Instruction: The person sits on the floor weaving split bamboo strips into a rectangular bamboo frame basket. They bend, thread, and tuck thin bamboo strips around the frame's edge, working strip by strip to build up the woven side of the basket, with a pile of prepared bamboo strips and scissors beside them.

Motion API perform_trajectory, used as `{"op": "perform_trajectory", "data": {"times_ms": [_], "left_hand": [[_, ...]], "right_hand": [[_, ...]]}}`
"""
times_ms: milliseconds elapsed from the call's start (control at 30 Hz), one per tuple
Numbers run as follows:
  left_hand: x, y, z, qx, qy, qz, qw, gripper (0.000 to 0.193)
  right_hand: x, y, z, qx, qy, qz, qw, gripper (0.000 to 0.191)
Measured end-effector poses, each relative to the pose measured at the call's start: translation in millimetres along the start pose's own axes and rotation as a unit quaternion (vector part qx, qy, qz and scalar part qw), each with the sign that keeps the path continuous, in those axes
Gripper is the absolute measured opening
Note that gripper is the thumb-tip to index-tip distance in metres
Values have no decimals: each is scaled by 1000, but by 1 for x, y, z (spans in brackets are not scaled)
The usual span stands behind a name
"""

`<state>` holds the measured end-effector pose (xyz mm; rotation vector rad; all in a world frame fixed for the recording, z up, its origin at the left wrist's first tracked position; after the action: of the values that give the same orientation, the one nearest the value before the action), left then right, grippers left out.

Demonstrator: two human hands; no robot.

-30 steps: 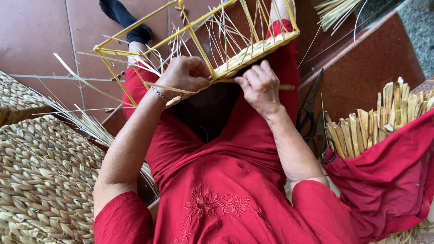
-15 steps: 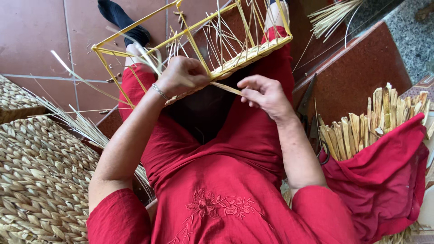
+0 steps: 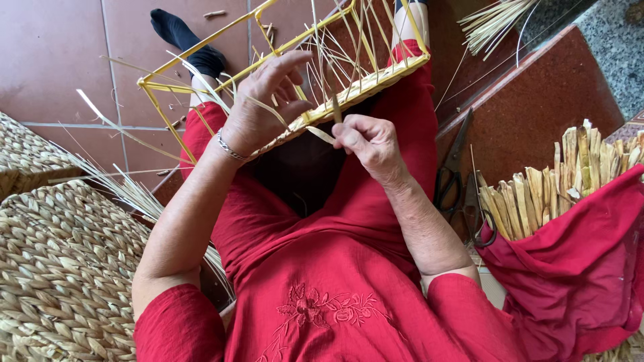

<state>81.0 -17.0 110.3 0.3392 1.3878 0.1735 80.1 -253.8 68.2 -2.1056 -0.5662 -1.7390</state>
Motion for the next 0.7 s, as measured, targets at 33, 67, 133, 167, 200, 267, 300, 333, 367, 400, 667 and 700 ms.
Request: {"op": "perform_trajectory", "data": {"times_ms": [33, 67, 133, 167, 200, 267, 300, 333, 367, 400, 667, 700], "left_hand": [[-5, 0, 1, 2, -17, 27, 999, 60], [-9, -1, 3, 5, -34, 54, 998, 63], [-13, -3, 5, 11, -122, 93, 988, 51], [-12, -4, 6, 14, -165, 111, 980, 46], [-10, -5, 6, 14, -182, 128, 975, 41], [0, -6, 4, 12, -215, 162, 963, 32], [7, -7, 5, 14, -198, 142, 970, 27], [15, -9, 6, 15, -180, 123, 976, 22], [23, -10, 6, 16, -162, 104, 981, 18], [32, -10, 7, 20, -108, 91, 990, 17], [66, -13, 0, 95, 109, -51, 988, 10], [65, -13, 0, 97, 120, -46, 987, 9]], "right_hand": [[1, -2, 2, 7, -2, -1, 1000, 27], [2, -3, 3, 14, -4, -2, 1000, 26], [2, -7, 6, 23, -18, 2, 1000, 25], [1, -8, 8, 27, -26, 5, 999, 24], [0, -11, 9, 33, -29, 19, 999, 25], [-4, -15, 9, 46, -35, 49, 997, 28], [-6, -15, 9, 33, -28, 49, 998, 27], [-9, -15, 9, 20, -21, 50, 998, 28], [-11, -15, 8, 7, -14, 51, 999, 30], [-13, -15, 8, -19, -3, 20, 1000, 28], [-16, -30, -11, -121, 228, -320, 911, 23], [-16, -32, -11, -127, 248, -352, 893, 27]]}}
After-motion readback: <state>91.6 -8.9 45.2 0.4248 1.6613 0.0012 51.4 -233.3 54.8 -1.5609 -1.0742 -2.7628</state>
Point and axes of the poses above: each hand's wrist, its own z-axis towards the middle knuckle, its own y-axis out of the back of the hand, x = y × z, the point moved 2 cm from there along z, towards the middle knuckle, and after that the axes turned 5 degrees about -z, right-handed, at the moved point
